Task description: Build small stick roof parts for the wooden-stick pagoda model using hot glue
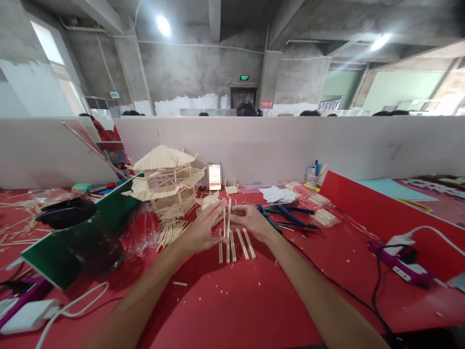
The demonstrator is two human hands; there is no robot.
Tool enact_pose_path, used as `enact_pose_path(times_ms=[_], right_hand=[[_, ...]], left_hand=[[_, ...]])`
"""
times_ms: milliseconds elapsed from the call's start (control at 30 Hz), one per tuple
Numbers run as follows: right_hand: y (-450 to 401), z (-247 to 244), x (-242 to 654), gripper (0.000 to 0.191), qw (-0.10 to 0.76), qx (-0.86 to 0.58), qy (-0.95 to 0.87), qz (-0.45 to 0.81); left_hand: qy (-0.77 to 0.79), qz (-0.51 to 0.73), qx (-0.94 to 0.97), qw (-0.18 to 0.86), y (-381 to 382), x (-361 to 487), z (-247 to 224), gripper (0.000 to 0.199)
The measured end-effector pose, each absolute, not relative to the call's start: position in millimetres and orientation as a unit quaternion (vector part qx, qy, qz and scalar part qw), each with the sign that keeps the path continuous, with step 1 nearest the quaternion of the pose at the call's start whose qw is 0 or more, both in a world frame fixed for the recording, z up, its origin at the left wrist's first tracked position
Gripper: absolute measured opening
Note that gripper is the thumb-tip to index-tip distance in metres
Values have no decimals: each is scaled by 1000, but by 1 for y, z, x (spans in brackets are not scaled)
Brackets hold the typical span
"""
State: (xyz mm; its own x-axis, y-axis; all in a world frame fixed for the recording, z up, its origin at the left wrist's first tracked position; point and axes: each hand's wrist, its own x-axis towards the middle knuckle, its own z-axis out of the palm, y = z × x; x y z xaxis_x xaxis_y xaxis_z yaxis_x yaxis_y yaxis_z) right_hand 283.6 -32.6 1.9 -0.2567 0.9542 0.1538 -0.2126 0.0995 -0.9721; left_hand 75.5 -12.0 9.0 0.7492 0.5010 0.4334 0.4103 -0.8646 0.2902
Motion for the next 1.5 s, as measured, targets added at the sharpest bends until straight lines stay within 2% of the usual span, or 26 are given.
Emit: enact_pose_path(times_ms=[567,867,1067,1200,1267,1500], right_hand=[[-35,5,278,39,527,-357,-538,553],[-34,2,283,38,503,-328,-559,572],[-30,1,286,40,545,-325,-552,542],[-29,3,287,38,571,-325,-585,475],[-30,4,287,37,584,-318,-592,455],[-31,7,293,33,623,-320,-598,390]], left_hand=[[224,263,936,71,-7,77,4,101],[219,276,926,136,-9,81,4,102],[239,302,911,148,-15,83,10,87],[270,328,897,120,-19,84,14,52],[275,358,888,88,-18,84,13,41],[240,434,868,-4,-16,82,13,29]])
